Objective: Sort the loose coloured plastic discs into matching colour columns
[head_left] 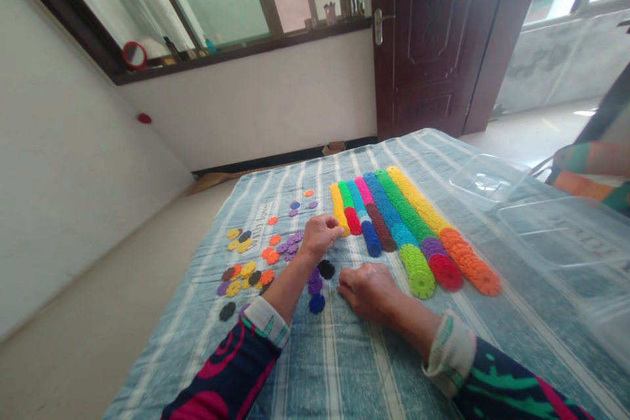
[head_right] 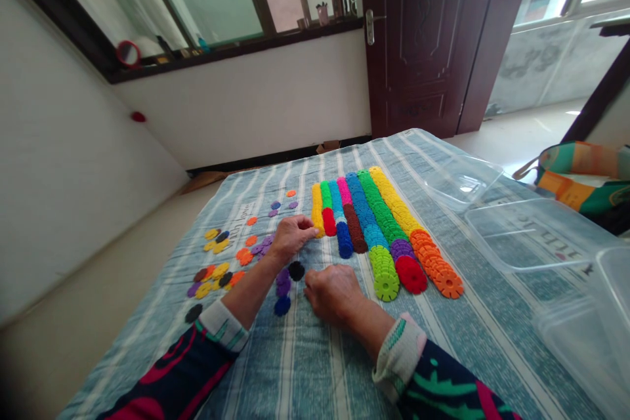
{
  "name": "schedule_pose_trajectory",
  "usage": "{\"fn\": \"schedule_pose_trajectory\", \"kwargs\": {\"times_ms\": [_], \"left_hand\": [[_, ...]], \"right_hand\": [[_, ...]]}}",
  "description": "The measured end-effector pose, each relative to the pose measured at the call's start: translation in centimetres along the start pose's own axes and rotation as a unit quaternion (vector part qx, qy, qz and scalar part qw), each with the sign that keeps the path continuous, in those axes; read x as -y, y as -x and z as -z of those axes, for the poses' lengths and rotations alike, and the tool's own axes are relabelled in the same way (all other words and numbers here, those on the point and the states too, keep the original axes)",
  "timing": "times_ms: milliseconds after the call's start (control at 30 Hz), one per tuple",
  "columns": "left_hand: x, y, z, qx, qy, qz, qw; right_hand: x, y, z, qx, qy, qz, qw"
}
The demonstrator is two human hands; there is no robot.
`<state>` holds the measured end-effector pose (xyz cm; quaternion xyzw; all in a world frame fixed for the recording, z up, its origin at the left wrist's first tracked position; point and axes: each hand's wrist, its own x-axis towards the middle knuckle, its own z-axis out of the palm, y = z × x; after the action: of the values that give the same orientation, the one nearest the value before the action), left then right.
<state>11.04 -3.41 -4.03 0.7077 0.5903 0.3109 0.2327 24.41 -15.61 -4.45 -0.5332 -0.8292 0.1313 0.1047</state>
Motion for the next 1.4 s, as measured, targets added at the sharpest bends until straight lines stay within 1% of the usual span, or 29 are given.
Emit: {"fn": "schedule_pose_trajectory", "kwargs": {"times_ms": [100,200,433,667,733,800,867,933,1100,1200,1300,1400], "left_hand": [[-0.3,0.0,0.1,-0.004,-0.041,-0.016,0.999],[-0.2,-0.1,0.2,-0.002,-0.054,-0.019,0.998],[0.3,-0.3,0.2,0.010,-0.051,-0.018,0.998],[0.1,-0.1,0.1,0.012,-0.042,-0.026,0.999],[0.0,0.1,0.4,0.011,-0.030,-0.025,0.999],[-0.1,0.3,1.2,0.011,-0.018,-0.024,0.999],[0.0,0.8,2.5,0.006,-0.019,-0.023,1.000],[0.4,1.4,4.4,-0.007,-0.034,-0.017,0.999],[2.9,3.9,10.5,-0.026,-0.103,0.035,0.994],[4.7,5.8,14.2,-0.053,-0.141,0.079,0.985],[6.4,7.8,17.4,-0.043,-0.159,0.129,0.978],[7.6,9.5,19.4,-0.022,-0.180,0.155,0.971]], "right_hand": [[0.0,0.1,0.0,-0.011,0.000,0.000,1.000],[0.0,0.0,0.1,-0.007,-0.001,0.000,1.000],[0.0,0.0,0.2,-0.002,-0.001,-0.001,1.000],[0.0,0.1,0.1,0.000,-0.005,-0.008,1.000],[0.0,0.0,0.1,0.000,-0.005,-0.007,1.000],[0.0,0.0,0.0,0.000,-0.004,-0.006,1.000],[0.0,0.0,-0.1,0.000,-0.002,-0.006,1.000],[0.0,0.0,-0.1,0.001,-0.001,-0.005,1.000],[0.1,0.2,0.2,0.010,0.000,-0.006,1.000],[0.1,0.3,0.1,0.013,0.007,-0.010,1.000],[0.0,0.4,-0.2,0.009,0.017,-0.012,1.000],[-0.1,0.4,-0.5,0.003,0.021,-0.013,1.000]]}}
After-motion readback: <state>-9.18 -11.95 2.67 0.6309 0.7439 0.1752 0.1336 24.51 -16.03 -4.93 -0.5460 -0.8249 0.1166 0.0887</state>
